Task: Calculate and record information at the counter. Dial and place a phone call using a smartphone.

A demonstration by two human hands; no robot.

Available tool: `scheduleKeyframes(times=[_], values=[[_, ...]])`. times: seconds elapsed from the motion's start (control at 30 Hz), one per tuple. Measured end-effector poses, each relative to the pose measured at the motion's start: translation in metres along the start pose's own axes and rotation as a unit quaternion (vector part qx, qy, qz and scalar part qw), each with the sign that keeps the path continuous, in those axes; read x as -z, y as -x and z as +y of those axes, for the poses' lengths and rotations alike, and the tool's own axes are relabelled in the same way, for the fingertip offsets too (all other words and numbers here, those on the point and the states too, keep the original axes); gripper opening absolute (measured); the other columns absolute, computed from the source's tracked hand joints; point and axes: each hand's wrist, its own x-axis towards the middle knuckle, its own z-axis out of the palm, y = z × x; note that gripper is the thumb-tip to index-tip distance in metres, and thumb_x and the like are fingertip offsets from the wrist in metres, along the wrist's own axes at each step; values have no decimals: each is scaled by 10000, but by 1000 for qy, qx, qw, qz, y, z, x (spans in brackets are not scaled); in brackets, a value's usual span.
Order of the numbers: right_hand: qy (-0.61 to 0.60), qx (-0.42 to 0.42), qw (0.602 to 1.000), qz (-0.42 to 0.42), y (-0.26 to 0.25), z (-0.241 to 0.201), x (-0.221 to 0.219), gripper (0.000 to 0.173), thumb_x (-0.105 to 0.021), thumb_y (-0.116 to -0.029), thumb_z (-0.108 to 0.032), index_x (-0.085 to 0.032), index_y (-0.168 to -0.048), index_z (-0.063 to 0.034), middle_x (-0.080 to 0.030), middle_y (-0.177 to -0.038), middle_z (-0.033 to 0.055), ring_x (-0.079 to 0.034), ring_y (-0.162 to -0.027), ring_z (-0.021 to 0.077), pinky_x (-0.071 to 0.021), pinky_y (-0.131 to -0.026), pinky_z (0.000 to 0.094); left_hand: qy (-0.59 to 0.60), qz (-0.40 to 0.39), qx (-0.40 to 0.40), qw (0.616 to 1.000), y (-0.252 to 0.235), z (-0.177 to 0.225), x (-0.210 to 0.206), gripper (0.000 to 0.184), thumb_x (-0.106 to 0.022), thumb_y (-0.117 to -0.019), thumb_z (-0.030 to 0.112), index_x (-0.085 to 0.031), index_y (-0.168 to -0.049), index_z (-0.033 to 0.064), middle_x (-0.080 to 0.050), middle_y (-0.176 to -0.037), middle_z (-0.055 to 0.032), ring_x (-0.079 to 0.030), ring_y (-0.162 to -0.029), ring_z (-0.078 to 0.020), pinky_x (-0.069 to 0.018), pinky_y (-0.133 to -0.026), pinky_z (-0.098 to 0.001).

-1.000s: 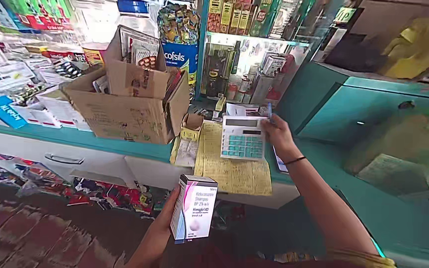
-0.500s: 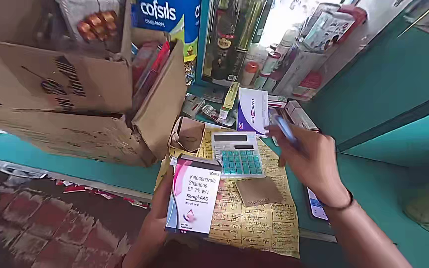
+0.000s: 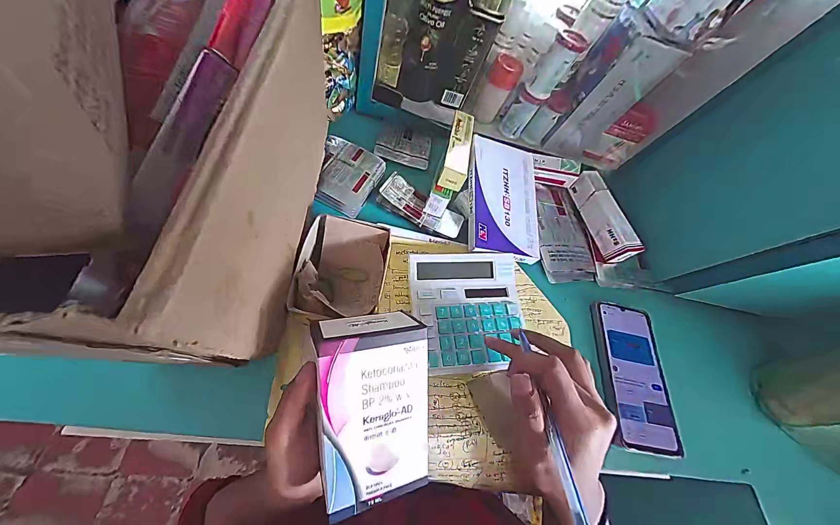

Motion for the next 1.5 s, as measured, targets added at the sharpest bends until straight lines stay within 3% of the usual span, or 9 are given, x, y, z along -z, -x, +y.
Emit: scheduleKeyframes(times=[0.13, 0.27, 0.43, 0.53, 0.9, 1.13, 1.2, 1.3, 1.5], values=[[71, 8, 996, -52, 0, -3, -2, 423, -363, -1056, -344, -705, -951, -117, -768, -931, 36, -643, -1093, 251, -365, -1038, 416, 193, 24, 81, 977, -23, 17, -27, 472, -492, -1042, 435, -655, -1313, 86, -673, -1307, -114, -596, -1291, -233, -452, -1115, -426], [10, -6, 996, -84, -15, -4, 4, 414, -359, -1052, -337, -684, -955, -101, -748, -944, 38, -601, -1114, 228, -340, -1019, 400, 168, 34, 71, 983, -24, 20, -29, 429, -466, -1054, 428, -700, -1280, 149, -710, -1266, -28, -637, -1229, -134, -491, -1083, -367], [0, 36, 993, -114, -25, -8, -12, 325, -359, -1060, -376, -590, -1021, -151, -751, -1178, 26, -582, -1251, 277, -347, -1050, 460, 224, 52, 118, 966, -21, 13, -22, 485, -500, -1038, 445, -642, -1303, 66, -653, -1307, -101, -587, -1279, -213, -446, -1115, -427], [13, 51, 988, -143, -24, -7, -17, 313, -375, -1049, -337, -619, -1041, -141, -757, -1141, 39, -589, -1266, 321, -339, -1061, 547, 157, 64, 89, 982, -26, 24, -36, 436, -490, -1031, 457, -718, -1264, 168, -719, -1256, -31, -634, -1244, -147, -487, -1093, -368], [21, 55, 995, -85, -9, -9, -1, 324, -315, -1081, -382, -568, -985, -204, -757, -1080, -17, -584, -1266, 207, -257, -1133, 489, 176, 67, 82, 979, -26, 27, -38, 381, -491, -1054, 367, -713, -1253, 130, -723, -1241, -25, -652, -1201, -106, -503, -1065, -325], [62, -93, 994, -23, -9, 13, 8, 234, -442, -999, -163, -608, -1036, -2, -738, -1153, 155, -653, -1120, 252, -435, -947, 414, 206, 78, 89, 971, -20, 14, -24, 463, -531, -1031, 407, -657, -1292, 45, -671, -1306, -108, -603, -1278, -218, -462, -1111, -418], [43, -106, 993, -16, -4, 12, 7, 255, -445, -1014, -150, -572, -1109, 50, -716, -1158, 187, -671, -1073, 177, -504, -881, 287, 231, 59, 93, 967, -14, 4, -10, 533, -512, -1036, 432, -575, -1356, 11, -595, -1380, -148, -530, -1346, -271, -411, -1147, -466], [-7, -116, 993, -19, 1, 13, 6, 289, -444, -1021, -147, -510, -1160, 98, -680, -1211, 236, -695, -1057, 111, -548, -815, 202, 201, 85, 85, 972, -22, 20, -30, 435, -535, -1028, 390, -681, -1273, 62, -695, -1274, -94, -628, -1248, -191, -486, -1089, -391], [12, -87, 994, -71, 2, 14, 2, 233, -457, -1009, -158, -552, -1128, 19, -682, -1267, 185, -638, -1138, 211, -487, -933, 321, 36, 123, 26, 991, -26, 29, -54, 336, -473, -1053, 344, -749, -1201, 222, -750, -1177, 78, -665, -1147, -13, -515, -1038, -249]])
